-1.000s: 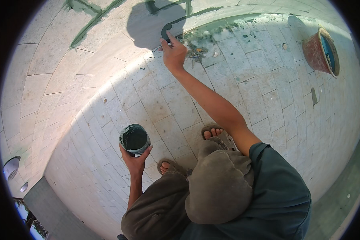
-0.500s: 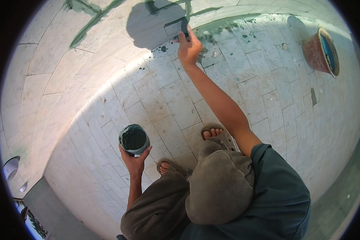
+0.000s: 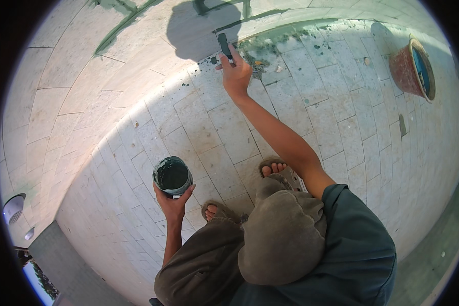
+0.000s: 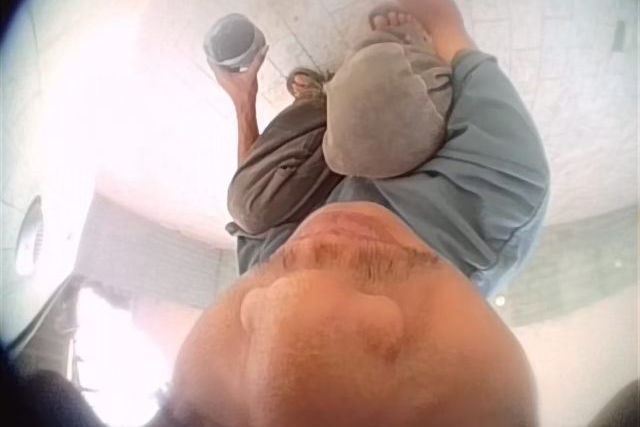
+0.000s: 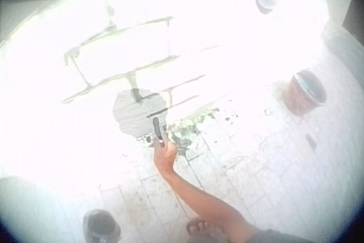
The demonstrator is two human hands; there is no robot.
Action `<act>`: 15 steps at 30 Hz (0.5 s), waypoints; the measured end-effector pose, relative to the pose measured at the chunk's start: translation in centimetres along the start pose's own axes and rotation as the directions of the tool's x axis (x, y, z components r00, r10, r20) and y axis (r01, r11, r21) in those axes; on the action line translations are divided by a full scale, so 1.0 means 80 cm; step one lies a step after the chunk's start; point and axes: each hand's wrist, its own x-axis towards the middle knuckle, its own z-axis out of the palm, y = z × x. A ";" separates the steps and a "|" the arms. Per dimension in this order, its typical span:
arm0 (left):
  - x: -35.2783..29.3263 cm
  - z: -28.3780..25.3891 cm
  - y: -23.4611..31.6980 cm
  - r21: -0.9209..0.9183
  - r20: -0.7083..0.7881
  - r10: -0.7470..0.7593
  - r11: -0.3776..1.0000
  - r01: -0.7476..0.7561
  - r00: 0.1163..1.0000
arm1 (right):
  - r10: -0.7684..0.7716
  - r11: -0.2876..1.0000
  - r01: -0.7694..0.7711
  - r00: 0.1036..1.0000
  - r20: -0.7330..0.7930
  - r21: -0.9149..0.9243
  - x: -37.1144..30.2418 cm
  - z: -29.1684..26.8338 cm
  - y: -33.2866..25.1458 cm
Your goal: The person applies green grout into the joints of a tiled pool wall using a small hand spreader, repeatedly dipping the tool into a small container of grout.
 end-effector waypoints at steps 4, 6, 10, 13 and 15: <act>0.001 0.002 0.003 -0.010 0.000 -0.004 1.000 0.004 1.000 | -0.053 0.990 0.058 0.998 -0.045 0.130 0.013 -0.003 -0.001; 0.001 0.003 0.004 -0.029 0.007 -0.018 0.999 0.018 1.000 | -0.078 0.991 0.081 0.996 -0.035 0.104 0.013 -0.003 -0.001; 0.001 0.003 0.004 -0.029 0.018 -0.008 1.000 0.008 1.000 | -0.004 0.999 0.004 1.000 -0.009 0.042 0.002 0.003 -0.012; 0.000 0.000 0.000 -0.028 0.004 -0.009 1.000 0.009 1.000 | -0.005 0.996 0.002 1.000 0.028 0.085 -0.007 0.010 -0.018; -0.001 -0.002 -0.003 -0.008 0.007 -0.011 1.000 0.011 1.000 | -0.027 0.997 0.023 0.998 0.049 0.076 -0.008 0.010 -0.018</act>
